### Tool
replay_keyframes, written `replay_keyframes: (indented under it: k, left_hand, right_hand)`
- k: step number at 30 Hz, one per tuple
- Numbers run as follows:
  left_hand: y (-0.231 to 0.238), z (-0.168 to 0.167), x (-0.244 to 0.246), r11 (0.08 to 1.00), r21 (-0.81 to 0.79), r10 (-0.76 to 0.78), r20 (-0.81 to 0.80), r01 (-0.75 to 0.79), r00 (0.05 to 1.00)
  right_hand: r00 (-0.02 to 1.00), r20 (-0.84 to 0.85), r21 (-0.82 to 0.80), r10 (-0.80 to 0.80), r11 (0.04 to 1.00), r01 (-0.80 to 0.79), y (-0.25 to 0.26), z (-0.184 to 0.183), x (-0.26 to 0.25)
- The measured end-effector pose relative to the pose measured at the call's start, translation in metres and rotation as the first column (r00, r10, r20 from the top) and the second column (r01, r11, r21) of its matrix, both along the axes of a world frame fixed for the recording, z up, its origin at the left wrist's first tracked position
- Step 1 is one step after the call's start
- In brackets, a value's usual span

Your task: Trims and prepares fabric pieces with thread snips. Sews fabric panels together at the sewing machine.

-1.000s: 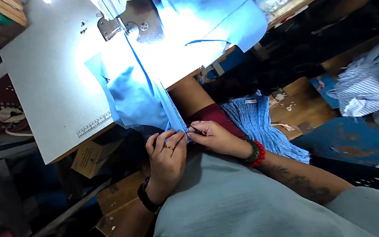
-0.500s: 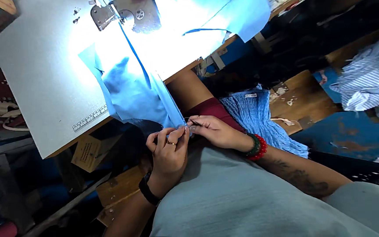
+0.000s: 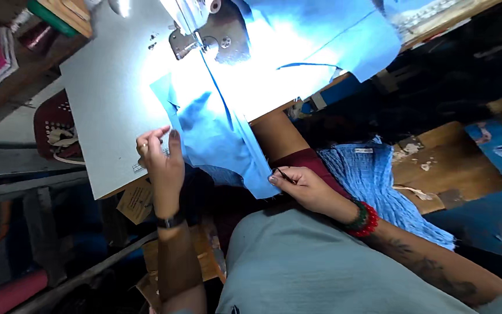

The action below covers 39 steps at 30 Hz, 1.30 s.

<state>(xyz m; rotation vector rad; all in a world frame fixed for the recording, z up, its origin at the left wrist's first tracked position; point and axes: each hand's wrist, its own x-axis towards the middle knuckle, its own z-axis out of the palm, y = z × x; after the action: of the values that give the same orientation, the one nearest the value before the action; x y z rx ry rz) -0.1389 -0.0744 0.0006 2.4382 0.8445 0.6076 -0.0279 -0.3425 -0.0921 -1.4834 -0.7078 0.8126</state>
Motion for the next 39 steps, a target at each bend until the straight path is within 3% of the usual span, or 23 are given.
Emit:
replay_keyframes:
  k: [2, 6, 9, 11, 13, 15, 16, 17, 19, 22, 27, 32, 36, 39]
  left_hand:
    - [0.016, -0.007, 0.015, 0.999, -0.034, 0.011, -0.038, -0.012, 0.999]
    - [0.036, 0.006, 0.018, 0.997, -0.062, -0.044, 0.066, 0.048, 0.997]
    - [0.051, 0.004, 0.009, 0.995, -0.097, -0.030, -0.094, 0.021, 0.995]
    - [0.052, 0.005, 0.011, 0.999, 0.008, 0.034, -0.202, -0.033, 0.979]
    - [0.043, 0.014, 0.014, 0.989, 0.136, 0.090, -0.202, -0.063, 0.975]
    - [0.028, 0.028, 0.025, 0.968, 0.250, 0.018, -0.119, 0.013, 0.993]
    - [0.019, 0.033, 0.034, 0.948, 0.297, -0.098, -0.073, 0.116, 0.992]
    - [0.010, 0.035, 0.045, 0.914, 0.312, -0.258, -0.050, 0.261, 0.965]
    - [0.003, 0.032, 0.071, 0.767, 0.282, -0.563, -0.135, 0.576, 0.816]
    - [0.018, 0.016, 0.106, 0.492, 0.269, -0.752, -0.348, 0.828, 0.560]
    - [0.035, 0.024, 0.124, 0.252, 0.239, -0.788, -0.512, 0.938, 0.342]
    - [0.038, 0.036, 0.143, 0.107, 0.149, -0.790, -0.588, 0.983, 0.175]
    - [0.039, 0.046, 0.159, 0.045, 0.055, -0.782, -0.620, 0.997, 0.069]
    - [0.034, 0.054, 0.168, 0.024, 0.017, -0.780, -0.625, 1.000, 0.030]
  right_hand:
    - [1.000, 0.028, 0.001, 0.004, 1.000, -0.004, 0.001, 0.000, -0.001]
    - [0.995, 0.099, 0.020, -0.001, 1.000, -0.001, 0.001, -0.001, 0.002]
    - [0.996, 0.085, 0.023, 0.016, 1.000, -0.018, 0.001, -0.002, 0.000]
    - [0.996, 0.086, 0.019, 0.023, 1.000, -0.025, 0.002, -0.003, 0.002]
    - [0.994, 0.103, 0.016, 0.030, 0.999, -0.031, 0.002, -0.002, 0.002]
    - [0.991, 0.135, 0.033, 0.026, 0.999, -0.031, 0.002, 0.001, 0.000]
    - [0.988, 0.156, 0.048, 0.020, 0.998, -0.027, 0.002, 0.003, 0.000]
    - [0.983, 0.182, 0.065, 0.009, 0.998, -0.022, 0.002, 0.004, 0.000]
    - [0.972, 0.233, 0.084, -0.005, 0.996, -0.015, 0.000, 0.006, -0.002]
    - [0.963, 0.269, 0.109, -0.022, 0.994, -0.008, -0.001, 0.008, -0.003]
    - [0.919, 0.389, 0.117, -0.071, 0.993, 0.027, -0.001, 0.009, -0.006]
    - [0.854, 0.511, 0.113, -0.096, 0.993, 0.044, -0.001, 0.014, -0.007]
    - [0.870, 0.487, 0.094, -0.078, 0.995, 0.036, -0.001, 0.012, -0.007]
    - [0.933, 0.359, 0.076, -0.027, 0.997, -0.001, 0.000, 0.008, -0.004]
